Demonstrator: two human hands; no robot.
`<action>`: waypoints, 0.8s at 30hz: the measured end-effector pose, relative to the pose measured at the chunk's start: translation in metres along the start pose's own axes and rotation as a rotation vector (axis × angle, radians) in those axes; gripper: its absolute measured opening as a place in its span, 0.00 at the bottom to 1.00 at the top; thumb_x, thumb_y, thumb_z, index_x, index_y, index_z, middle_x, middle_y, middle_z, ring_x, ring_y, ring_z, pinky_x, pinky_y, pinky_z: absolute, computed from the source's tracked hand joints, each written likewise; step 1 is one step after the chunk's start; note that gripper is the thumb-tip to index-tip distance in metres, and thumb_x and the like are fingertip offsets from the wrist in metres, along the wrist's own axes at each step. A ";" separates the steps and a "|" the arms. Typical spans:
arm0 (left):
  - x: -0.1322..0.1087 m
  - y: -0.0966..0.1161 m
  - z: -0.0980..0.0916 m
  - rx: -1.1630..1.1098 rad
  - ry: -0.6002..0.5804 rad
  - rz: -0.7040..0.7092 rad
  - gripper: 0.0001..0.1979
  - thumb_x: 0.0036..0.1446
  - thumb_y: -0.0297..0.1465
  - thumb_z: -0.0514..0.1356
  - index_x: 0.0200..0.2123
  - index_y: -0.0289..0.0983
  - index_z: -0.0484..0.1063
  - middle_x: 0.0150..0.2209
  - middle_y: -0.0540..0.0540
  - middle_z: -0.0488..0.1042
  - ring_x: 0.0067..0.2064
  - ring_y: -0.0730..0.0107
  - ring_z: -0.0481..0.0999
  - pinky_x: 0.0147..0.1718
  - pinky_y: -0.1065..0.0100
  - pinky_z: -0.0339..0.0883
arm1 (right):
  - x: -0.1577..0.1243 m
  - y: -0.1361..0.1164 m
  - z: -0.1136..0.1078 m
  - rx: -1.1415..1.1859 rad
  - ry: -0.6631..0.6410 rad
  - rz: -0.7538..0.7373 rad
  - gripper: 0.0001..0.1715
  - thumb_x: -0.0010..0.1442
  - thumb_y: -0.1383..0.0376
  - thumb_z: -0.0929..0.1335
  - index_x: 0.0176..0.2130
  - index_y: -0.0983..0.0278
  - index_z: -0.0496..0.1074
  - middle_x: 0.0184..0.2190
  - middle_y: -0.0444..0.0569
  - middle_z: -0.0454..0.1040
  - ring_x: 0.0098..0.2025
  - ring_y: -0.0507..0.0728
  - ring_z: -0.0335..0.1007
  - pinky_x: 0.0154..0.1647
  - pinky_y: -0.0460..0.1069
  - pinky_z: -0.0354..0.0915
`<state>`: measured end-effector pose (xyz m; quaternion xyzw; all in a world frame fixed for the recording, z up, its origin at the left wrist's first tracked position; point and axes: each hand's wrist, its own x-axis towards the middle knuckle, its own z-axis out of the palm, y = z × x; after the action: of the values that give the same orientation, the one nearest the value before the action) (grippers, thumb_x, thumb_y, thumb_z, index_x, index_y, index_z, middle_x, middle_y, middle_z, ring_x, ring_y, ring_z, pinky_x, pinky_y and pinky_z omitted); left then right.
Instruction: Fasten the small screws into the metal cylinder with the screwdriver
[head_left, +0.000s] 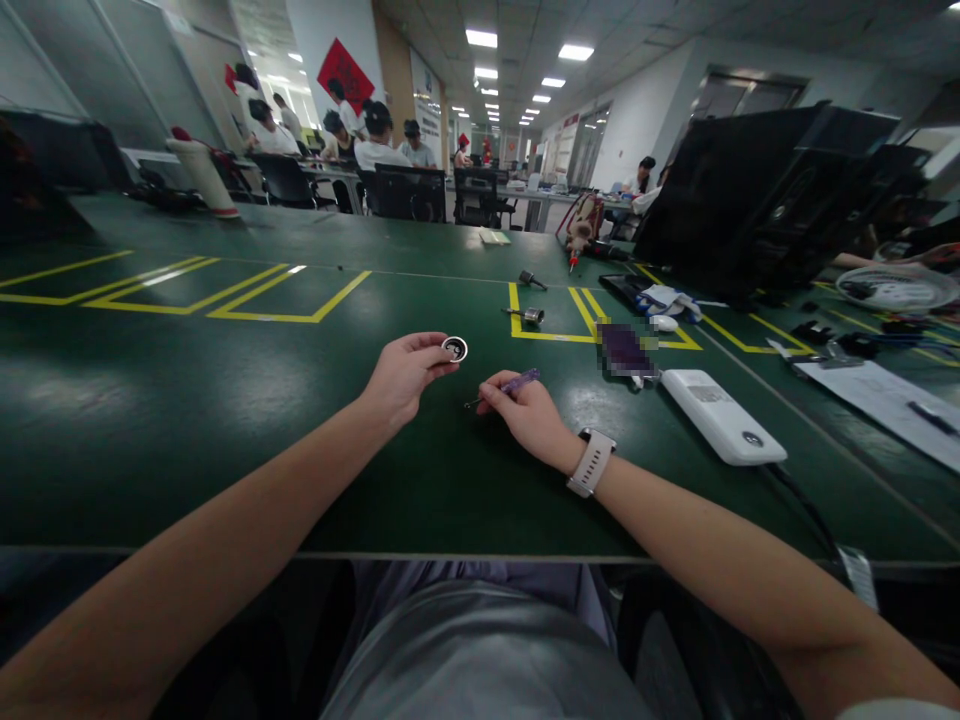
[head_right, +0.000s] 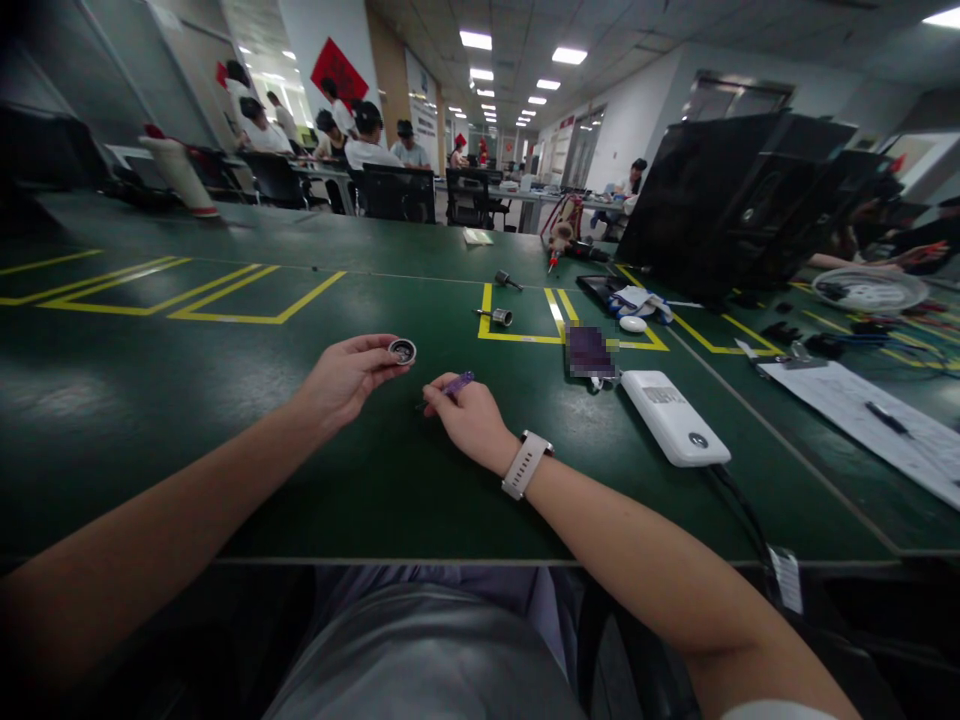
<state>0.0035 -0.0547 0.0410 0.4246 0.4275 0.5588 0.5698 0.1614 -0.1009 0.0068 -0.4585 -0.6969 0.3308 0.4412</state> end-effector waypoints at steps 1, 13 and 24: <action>0.000 0.000 0.000 0.006 -0.001 0.001 0.08 0.43 0.17 0.62 0.29 0.31 0.71 0.30 0.45 0.75 0.33 0.69 0.76 0.35 0.68 0.71 | 0.000 0.000 0.000 0.051 0.032 -0.027 0.11 0.62 0.61 0.63 0.31 0.64 0.69 0.26 0.45 0.73 0.31 0.53 0.71 0.36 0.49 0.64; -0.009 -0.008 0.004 0.138 -0.141 0.028 0.12 0.36 0.23 0.66 0.30 0.32 0.75 0.29 0.48 0.77 0.31 0.72 0.76 0.34 0.69 0.71 | -0.007 -0.009 -0.004 -0.167 0.245 -0.364 0.09 0.63 0.62 0.62 0.35 0.62 0.70 0.32 0.47 0.72 0.35 0.54 0.68 0.38 0.50 0.64; -0.014 -0.009 0.004 0.207 -0.161 0.093 0.11 0.36 0.27 0.66 0.30 0.33 0.77 0.29 0.48 0.78 0.31 0.70 0.76 0.33 0.67 0.71 | -0.007 -0.010 -0.004 -0.222 0.233 -0.421 0.07 0.63 0.65 0.62 0.36 0.63 0.70 0.32 0.49 0.73 0.35 0.55 0.67 0.38 0.50 0.63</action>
<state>0.0101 -0.0688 0.0338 0.5439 0.4156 0.5019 0.5287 0.1633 -0.1103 0.0148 -0.3840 -0.7534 0.0985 0.5246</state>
